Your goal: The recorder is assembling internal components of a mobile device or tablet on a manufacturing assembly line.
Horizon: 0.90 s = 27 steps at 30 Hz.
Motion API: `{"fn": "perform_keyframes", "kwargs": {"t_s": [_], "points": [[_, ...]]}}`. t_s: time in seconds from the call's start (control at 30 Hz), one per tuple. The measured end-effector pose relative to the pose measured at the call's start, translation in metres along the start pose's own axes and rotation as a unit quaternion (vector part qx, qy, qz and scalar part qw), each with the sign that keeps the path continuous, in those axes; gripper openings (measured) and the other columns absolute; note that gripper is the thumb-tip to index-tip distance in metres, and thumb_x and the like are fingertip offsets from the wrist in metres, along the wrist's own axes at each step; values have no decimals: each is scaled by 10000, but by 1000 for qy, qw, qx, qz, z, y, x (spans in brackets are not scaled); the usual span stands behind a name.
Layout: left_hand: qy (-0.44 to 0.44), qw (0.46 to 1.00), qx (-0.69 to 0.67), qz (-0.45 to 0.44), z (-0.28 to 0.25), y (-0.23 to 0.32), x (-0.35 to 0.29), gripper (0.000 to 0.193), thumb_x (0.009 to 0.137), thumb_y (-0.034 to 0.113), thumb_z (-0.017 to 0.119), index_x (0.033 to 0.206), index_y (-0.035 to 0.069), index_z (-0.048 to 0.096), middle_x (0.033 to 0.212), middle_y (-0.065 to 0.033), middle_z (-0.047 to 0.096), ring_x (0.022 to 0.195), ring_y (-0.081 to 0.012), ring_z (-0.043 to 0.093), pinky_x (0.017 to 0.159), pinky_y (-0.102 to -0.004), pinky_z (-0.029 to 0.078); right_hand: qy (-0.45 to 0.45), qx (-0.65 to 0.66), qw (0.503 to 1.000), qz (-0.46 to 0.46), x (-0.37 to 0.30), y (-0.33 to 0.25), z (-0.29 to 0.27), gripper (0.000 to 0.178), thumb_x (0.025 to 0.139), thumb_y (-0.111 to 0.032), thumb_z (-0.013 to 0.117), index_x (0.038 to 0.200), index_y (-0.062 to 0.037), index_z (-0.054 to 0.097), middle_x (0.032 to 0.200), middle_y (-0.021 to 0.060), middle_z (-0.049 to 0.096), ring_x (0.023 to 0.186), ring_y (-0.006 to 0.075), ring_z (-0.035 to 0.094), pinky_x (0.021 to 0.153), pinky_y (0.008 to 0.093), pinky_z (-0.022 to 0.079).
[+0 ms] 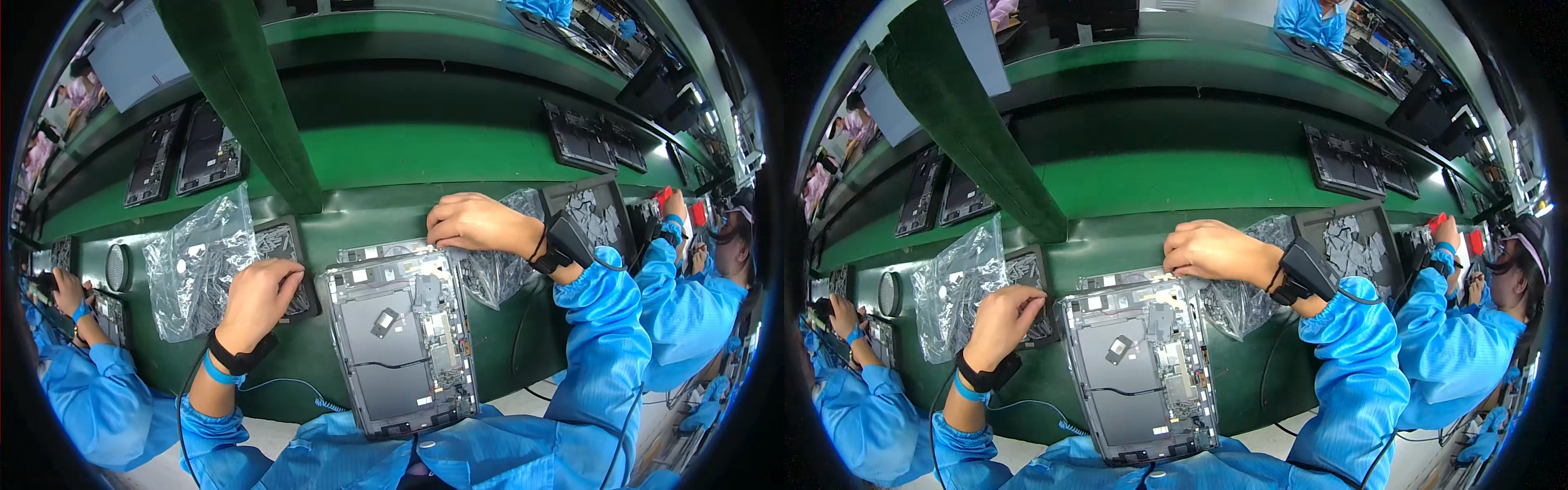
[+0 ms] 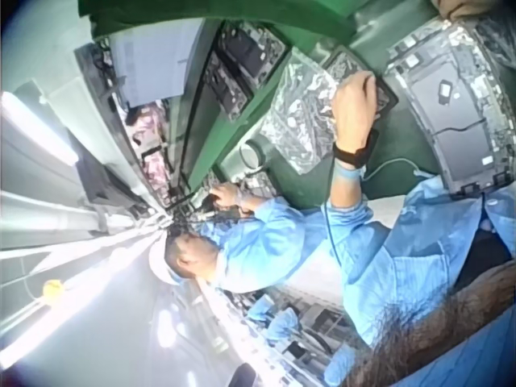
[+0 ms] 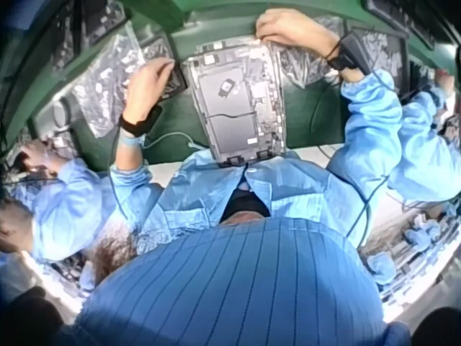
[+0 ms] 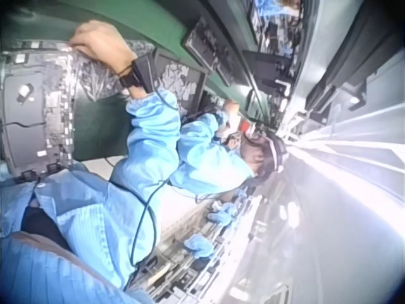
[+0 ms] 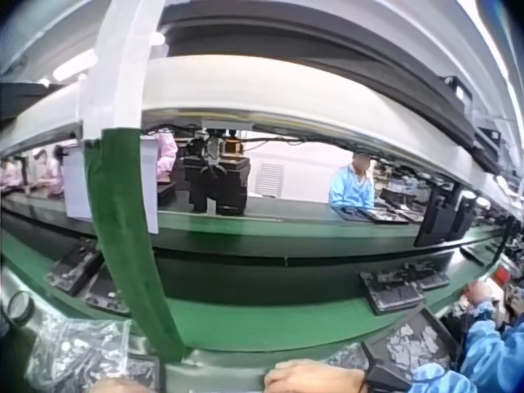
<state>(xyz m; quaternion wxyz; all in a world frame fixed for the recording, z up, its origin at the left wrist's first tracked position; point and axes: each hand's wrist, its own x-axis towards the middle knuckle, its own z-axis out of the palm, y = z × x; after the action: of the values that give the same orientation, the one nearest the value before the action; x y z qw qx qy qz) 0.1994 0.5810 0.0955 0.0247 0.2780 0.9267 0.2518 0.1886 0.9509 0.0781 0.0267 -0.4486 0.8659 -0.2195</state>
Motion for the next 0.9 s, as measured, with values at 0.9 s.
{"fn": "perform_keyframes", "kwargs": {"t_s": [0.9], "points": [[-56,969,-217,104,6,92,36,159,865,101,689,991,8,711,849,-139,704,704,-224,695,630,-302,552,202,78,958,187,8,-111,-24,97,803,-99,702,856,-30,659,778,130,663,728,323,655,652,392,530]]}}
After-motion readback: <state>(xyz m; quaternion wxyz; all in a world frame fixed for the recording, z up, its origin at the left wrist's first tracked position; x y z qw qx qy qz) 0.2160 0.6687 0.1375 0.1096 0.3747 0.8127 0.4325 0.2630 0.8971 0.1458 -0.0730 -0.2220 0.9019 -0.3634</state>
